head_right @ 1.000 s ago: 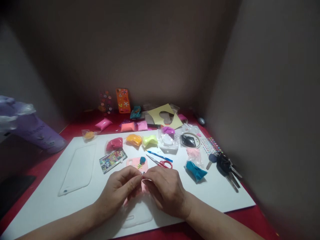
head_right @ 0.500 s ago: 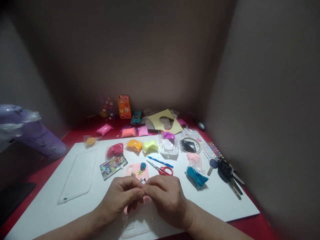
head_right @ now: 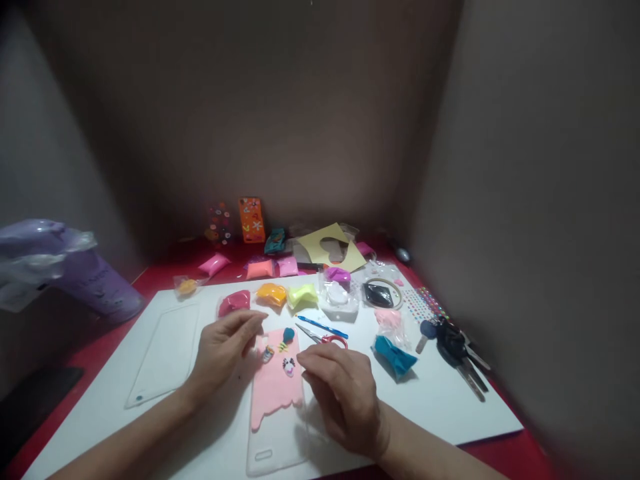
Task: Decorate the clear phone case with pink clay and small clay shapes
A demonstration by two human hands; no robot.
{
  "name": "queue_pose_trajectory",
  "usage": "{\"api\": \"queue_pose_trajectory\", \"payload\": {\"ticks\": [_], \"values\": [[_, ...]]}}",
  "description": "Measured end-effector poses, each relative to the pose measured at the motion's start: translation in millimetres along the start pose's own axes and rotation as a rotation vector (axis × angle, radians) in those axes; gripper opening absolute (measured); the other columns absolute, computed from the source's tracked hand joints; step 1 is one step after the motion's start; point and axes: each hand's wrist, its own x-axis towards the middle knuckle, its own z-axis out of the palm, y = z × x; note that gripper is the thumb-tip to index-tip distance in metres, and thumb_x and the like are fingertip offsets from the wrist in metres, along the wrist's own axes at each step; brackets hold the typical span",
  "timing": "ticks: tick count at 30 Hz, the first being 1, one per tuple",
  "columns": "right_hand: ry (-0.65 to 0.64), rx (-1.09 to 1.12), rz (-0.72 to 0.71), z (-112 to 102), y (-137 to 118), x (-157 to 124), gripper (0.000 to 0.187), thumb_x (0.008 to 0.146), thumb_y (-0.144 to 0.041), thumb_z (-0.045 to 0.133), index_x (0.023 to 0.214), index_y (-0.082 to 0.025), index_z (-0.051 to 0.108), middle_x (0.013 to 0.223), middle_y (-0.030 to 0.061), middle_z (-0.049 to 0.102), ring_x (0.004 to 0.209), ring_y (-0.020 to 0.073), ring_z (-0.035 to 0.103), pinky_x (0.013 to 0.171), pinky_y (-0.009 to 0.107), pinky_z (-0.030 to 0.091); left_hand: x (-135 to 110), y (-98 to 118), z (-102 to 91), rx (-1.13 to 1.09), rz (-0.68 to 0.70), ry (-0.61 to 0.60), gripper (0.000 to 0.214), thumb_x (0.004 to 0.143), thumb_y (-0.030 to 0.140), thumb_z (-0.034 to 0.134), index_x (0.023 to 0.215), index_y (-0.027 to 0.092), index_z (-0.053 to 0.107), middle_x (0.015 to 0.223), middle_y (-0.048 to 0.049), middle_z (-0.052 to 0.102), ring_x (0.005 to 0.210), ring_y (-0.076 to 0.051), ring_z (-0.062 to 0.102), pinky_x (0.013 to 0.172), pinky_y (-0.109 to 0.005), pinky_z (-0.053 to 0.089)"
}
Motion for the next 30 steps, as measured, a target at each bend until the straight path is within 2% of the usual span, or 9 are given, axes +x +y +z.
{"api": "queue_pose_trajectory", "payload": {"ticks": [4, 8, 13, 15, 18, 23, 27, 28, 30], "values": [[0.023, 0.084, 0.049, 0.1, 3.3, -0.8, 0.039, 0.081, 0.004, 0.049, 0.115, -0.014, 0.057, 0.098, 0.0098, 0.064, 0.088, 0.0174, 0.062, 0.068, 0.03, 0.052, 15.5, -10.9, -2.3, 0.101, 0.104, 0.033, 0.012, 0.086, 0.02, 0.055, 0.084, 0.018, 0.067, 0.084, -0.004, 0.067, 0.077, -0.016, 0.06, 0.07, -0.027, 0.047], [0.156, 0.158, 0.234, -6.4, 3.1, 8.3, 0.028, 0.087, -0.003, 0.049, 0.107, -0.017, 0.061, 0.092, 0.0067, 0.063, 0.072, 0.0141, 0.06, 0.059, 0.03, 0.048, 20.9, -19.9, 2.0, 0.209, 0.163, 0.005, 0.011, 0.084, 0.016, 0.055, 0.082, 0.019, 0.065, 0.082, -0.0033, 0.068, 0.075, -0.017, 0.061, 0.068, -0.029, 0.047], [0.461, 0.193, 0.377, -27.4, -4.5, 36.3, 0.013, 0.091, -0.017, 0.052, 0.096, -0.02, 0.064, 0.089, 0.005, 0.063, 0.06, 0.0118, 0.057, 0.044, 0.026, 0.038, 22.0, -25.9, 5.5, 0.346, 0.224, -0.072, 0.008, 0.078, 0.014, 0.061, 0.074, 0.02, 0.065, 0.081, -0.003, 0.068, 0.08, -0.021, 0.059, 0.074, -0.034, 0.044], [0.51, 0.209, 0.417, -36.5, -7.1, 48.2, 0.011, 0.092, -0.021, 0.053, 0.094, -0.02, 0.064, 0.085, 0.0047, 0.064, 0.057, 0.0117, 0.056, 0.042, 0.026, 0.036, 22.5, -27.7, 6.2, 0.386, 0.236, -0.101, 0.012, 0.078, 0.011, 0.059, 0.076, 0.02, 0.066, 0.084, -0.0037, 0.069, 0.083, -0.021, 0.058, 0.076, -0.035, 0.043], [0.501, 0.182, 0.474, -52.1, -8.1, 60.9, 0.01, 0.09, -0.026, 0.057, 0.091, -0.02, 0.064, 0.082, 0.0044, 0.063, 0.055, 0.011, 0.054, 0.04, 0.024, 0.035, 23.9, -31.7, 7.1, 0.434, 0.235, -0.125, 0.018, 0.078, 0.008, 0.055, 0.079, 0.02, 0.068, 0.087, -0.0043, 0.068, 0.086, -0.021, 0.057, 0.077, -0.035, 0.043], [0.287, 0.035, 0.591, -80.2, -7.0, 53.6, 0.014, 0.089, -0.03, 0.058, 0.088, -0.019, 0.065, 0.075, 0.0022, 0.063, 0.056, 0.0105, 0.055, 0.04, 0.021, 0.039, 26.0, -35.6, 7.2, 0.49, 0.218, -0.152, 0.019, 0.08, 0.013, 0.054, 0.077, 0.021, 0.071, 0.082, -0.0043, 0.068, 0.08, -0.021, 0.057, 0.07, -0.033, 0.042], [-0.05, -0.13, 0.66, -86.1, -9.3, 21.7, 0.012, 0.088, -0.027, 0.058, 0.082, -0.019, 0.065, 0.067, -0.0007, 0.061, 0.058, 0.0113, 0.054, 0.051, 0.023, 0.044, 25.5, -32.5, 6.2, 0.511, 0.217, -0.153, 0.018, 0.077, 0.011, 0.054, 0.079, 0.02, 0.07, 0.085, -0.0047, 0.069, 0.083, -0.022, 0.057, 0.073, -0.034, 0.043], [-0.174, -0.17, 0.658, -84.3, -10.5, 13.1, 0.011, 0.088, -0.025, 0.058, 0.08, -0.019, 0.064, 0.069, -0.0001, 0.062, 0.061, 0.0123, 0.056, 0.054, 0.024, 0.045, 25.2, -31.7, 6.1, 0.513, 0.217, -0.152, 0.019, 0.076, 0.01, 0.054, 0.079, 0.02, 0.07, 0.086, -0.0046, 0.07, 0.083, -0.022, 0.057, 0.074, -0.034, 0.043], [-0.307, -0.251, 0.612, -77.7, -12.7, -1.7, 0.01, 0.086, -0.02, 0.057, 0.078, -0.02, 0.064, 0.073, 0.0009, 0.064, 0.064, 0.0135, 0.058, 0.058, 0.025, 0.045, 24.5, -31.1, 6.2, 0.514, 0.218, -0.15, 0.02, 0.075, 0.008, 0.054, 0.079, 0.02, 0.069, 0.086, -0.004, 0.07, 0.082, -0.022, 0.058, 0.074, -0.035, 0.043]]}}
